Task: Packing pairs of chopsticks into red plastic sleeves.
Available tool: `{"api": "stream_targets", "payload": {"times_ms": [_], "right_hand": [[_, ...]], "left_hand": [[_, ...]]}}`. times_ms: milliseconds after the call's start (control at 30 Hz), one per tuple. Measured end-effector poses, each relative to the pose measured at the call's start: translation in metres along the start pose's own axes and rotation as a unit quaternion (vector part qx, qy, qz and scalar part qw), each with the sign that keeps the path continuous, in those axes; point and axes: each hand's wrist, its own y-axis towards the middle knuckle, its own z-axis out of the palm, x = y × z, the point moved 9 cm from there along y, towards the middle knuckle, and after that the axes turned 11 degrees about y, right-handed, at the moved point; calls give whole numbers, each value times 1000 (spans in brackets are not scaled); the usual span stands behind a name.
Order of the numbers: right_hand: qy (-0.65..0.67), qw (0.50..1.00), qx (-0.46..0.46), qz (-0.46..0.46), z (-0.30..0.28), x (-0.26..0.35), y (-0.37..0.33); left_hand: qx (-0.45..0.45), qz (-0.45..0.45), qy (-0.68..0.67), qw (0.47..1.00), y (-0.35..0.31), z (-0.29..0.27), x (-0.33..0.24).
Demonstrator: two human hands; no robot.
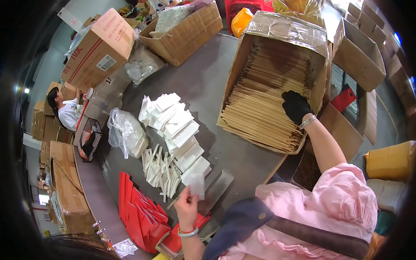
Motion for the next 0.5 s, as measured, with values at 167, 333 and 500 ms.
{"api": "stream_targets", "payload": {"times_ms": [167, 333, 500], "right_hand": [[73, 992, -104, 13, -17, -11, -5], [269, 926, -153, -216, -26, 74, -34], [156, 920, 158, -322, 77, 186, -98]], "left_hand": [[43, 154, 182, 970, -33, 28, -11], [16, 113, 196, 974, -41, 30, 3], [-58, 21, 135, 989, -54, -2, 18]]}}
